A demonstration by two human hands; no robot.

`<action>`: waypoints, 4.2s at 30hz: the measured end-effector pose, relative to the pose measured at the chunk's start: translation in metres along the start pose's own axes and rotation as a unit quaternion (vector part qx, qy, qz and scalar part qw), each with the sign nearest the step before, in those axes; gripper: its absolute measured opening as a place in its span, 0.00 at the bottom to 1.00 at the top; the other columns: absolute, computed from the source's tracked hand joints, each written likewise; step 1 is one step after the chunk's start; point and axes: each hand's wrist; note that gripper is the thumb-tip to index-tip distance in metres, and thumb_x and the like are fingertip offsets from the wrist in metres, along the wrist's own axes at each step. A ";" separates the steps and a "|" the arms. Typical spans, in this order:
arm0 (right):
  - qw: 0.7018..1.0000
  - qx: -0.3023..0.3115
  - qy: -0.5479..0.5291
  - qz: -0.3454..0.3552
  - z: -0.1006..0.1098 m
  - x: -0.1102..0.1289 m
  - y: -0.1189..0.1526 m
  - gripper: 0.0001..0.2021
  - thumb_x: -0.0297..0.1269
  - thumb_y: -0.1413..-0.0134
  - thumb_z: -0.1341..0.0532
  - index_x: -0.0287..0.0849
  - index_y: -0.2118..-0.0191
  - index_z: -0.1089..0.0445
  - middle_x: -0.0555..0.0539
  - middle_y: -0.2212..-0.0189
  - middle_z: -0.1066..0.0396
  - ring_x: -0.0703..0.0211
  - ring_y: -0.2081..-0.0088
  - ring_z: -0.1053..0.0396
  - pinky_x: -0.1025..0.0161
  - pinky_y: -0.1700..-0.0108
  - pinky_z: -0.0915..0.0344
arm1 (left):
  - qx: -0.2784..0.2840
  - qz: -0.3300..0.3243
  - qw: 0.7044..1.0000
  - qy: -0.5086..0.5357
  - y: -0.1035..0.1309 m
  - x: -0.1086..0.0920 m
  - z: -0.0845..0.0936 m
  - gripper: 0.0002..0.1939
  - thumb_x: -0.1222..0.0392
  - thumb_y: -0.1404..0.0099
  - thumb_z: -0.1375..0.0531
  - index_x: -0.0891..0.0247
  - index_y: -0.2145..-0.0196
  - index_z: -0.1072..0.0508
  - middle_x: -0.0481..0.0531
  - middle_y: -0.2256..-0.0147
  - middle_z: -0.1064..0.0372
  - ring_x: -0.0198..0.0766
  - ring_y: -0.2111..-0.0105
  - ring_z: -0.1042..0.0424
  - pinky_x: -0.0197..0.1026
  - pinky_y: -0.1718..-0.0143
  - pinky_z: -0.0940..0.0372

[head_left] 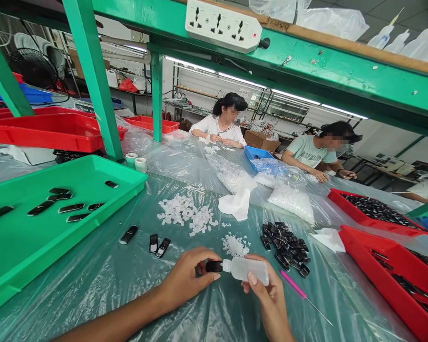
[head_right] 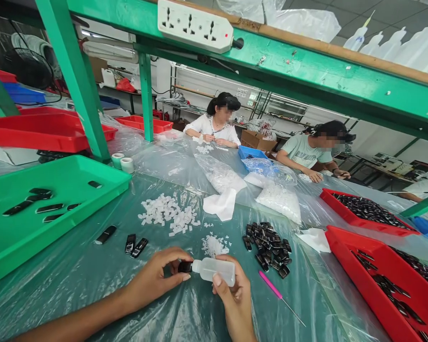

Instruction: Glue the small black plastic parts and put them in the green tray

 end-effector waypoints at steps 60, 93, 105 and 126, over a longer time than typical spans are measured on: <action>0.978 0.024 -0.188 -0.084 0.003 -0.004 -0.005 0.14 0.45 0.46 0.43 0.42 0.57 0.33 0.51 0.80 0.36 0.62 0.78 0.41 0.62 0.71 0.40 | 0.016 0.013 0.994 0.111 -0.001 0.003 0.001 0.10 0.62 0.40 0.42 0.60 0.60 0.28 0.52 0.61 0.33 0.38 0.64 0.32 0.37 0.62 0.36; 0.999 -0.011 -0.028 -0.024 -0.002 0.003 0.000 0.16 0.48 0.54 0.38 0.42 0.62 0.32 0.51 0.78 0.34 0.62 0.78 0.40 0.65 0.73 0.42 | 0.005 0.007 0.999 0.040 0.000 0.003 -0.001 0.08 0.58 0.40 0.41 0.59 0.62 0.28 0.50 0.66 0.34 0.36 0.69 0.35 0.35 0.70 0.40; 0.999 -0.022 0.016 -0.023 -0.004 0.003 0.003 0.18 0.49 0.58 0.36 0.42 0.62 0.31 0.48 0.75 0.32 0.60 0.77 0.39 0.65 0.76 0.40 | 0.042 0.010 0.998 -0.049 0.003 0.007 -0.002 0.05 0.57 0.39 0.45 0.61 0.66 0.35 0.45 0.75 0.38 0.31 0.80 0.43 0.33 0.79 0.52; 1.000 0.014 -0.001 -0.028 0.003 -0.002 -0.002 0.15 0.47 0.53 0.38 0.43 0.61 0.31 0.49 0.75 0.33 0.63 0.77 0.39 0.66 0.73 0.41 | 0.038 -0.003 0.999 -0.031 0.001 0.009 -0.001 0.11 0.59 0.39 0.42 0.57 0.57 0.27 0.50 0.67 0.32 0.36 0.71 0.35 0.33 0.73 0.42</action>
Point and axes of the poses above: each hand's wrist, its own y-axis away from the middle knuckle, its own z-axis out of the back of the hand, x = y × z
